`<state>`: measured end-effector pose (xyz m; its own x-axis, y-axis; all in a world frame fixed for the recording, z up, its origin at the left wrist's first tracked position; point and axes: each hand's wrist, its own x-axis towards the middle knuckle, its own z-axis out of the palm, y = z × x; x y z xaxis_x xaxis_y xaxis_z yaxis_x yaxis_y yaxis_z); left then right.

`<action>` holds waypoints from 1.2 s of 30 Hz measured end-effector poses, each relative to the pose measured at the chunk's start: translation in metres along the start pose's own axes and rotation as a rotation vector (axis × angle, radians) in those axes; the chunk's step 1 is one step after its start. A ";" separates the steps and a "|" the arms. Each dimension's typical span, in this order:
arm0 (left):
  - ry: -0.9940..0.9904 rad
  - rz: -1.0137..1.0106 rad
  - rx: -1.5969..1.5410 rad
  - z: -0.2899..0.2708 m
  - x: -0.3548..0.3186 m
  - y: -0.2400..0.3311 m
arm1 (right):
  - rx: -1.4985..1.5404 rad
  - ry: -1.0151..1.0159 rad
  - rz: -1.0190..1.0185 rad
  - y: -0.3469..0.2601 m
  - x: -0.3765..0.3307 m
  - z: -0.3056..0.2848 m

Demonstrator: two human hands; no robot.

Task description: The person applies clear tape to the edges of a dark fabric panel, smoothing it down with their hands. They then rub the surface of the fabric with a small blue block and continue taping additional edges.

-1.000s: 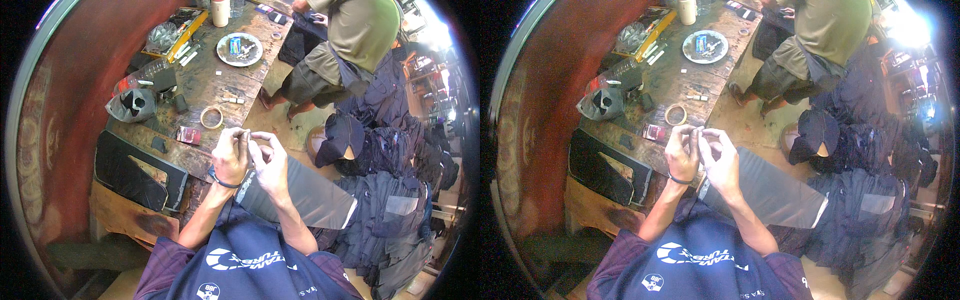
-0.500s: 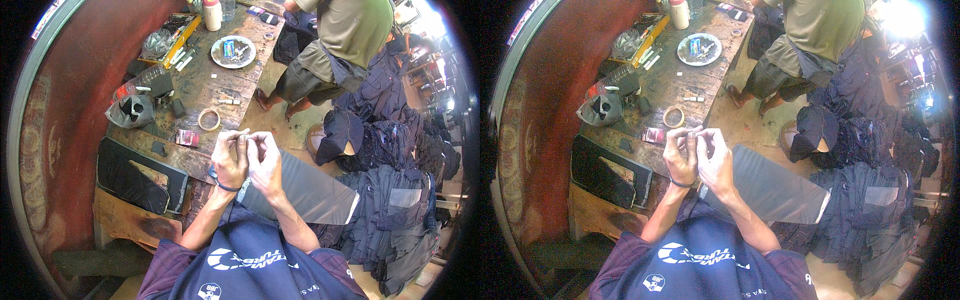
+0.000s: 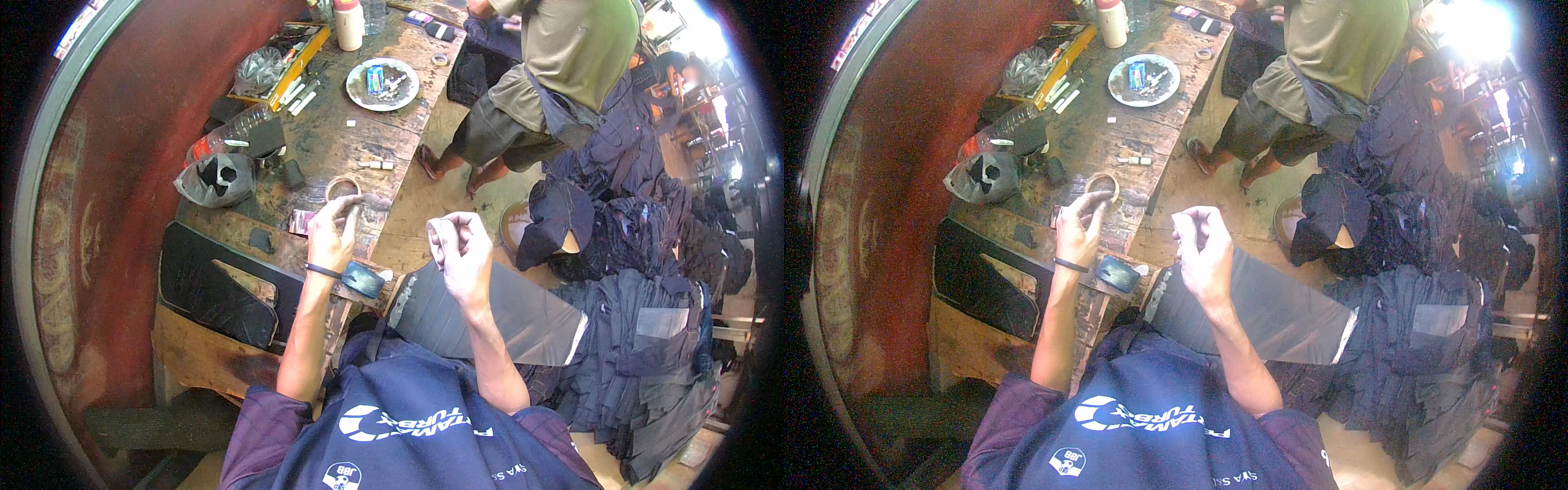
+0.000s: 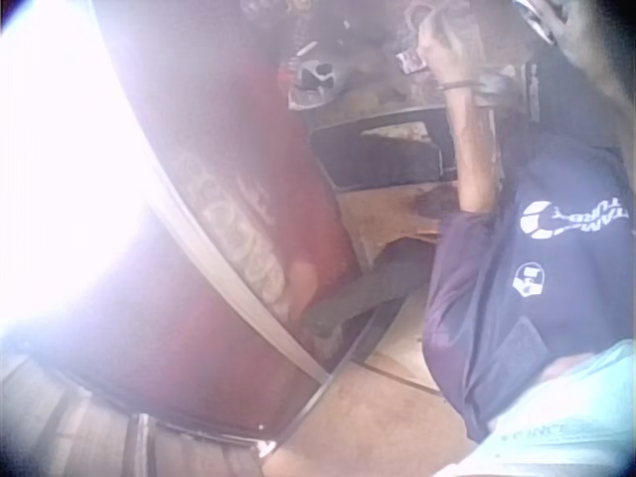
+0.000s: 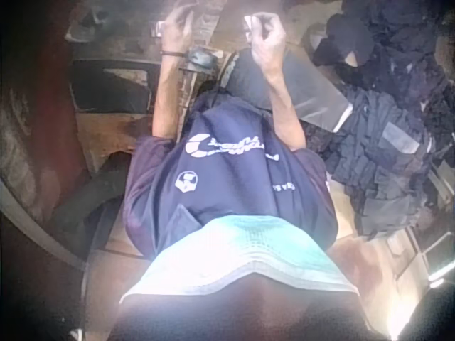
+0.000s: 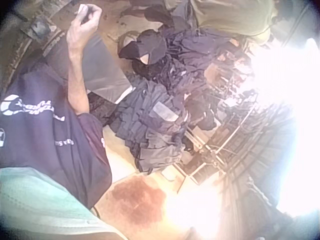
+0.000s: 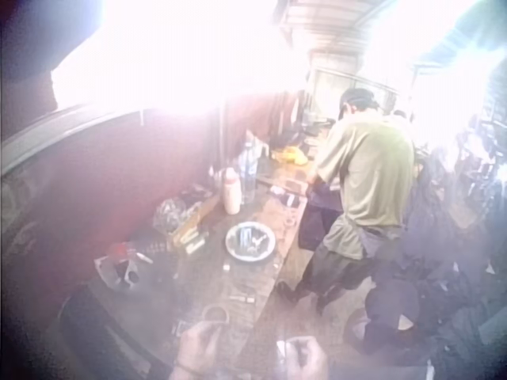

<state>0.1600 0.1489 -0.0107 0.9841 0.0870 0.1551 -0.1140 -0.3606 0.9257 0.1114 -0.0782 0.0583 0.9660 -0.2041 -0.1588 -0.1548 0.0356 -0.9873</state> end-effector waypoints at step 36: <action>-0.406 0.412 -0.029 0.050 0.003 0.096 | -0.261 0.043 0.010 -0.009 -0.035 -0.035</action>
<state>0.1589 0.0684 0.0611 0.8304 -0.4208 0.3653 -0.4971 -0.2633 0.8268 0.0714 -0.1055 0.0726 0.9552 -0.2466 -0.1635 -0.2184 -0.2146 -0.9520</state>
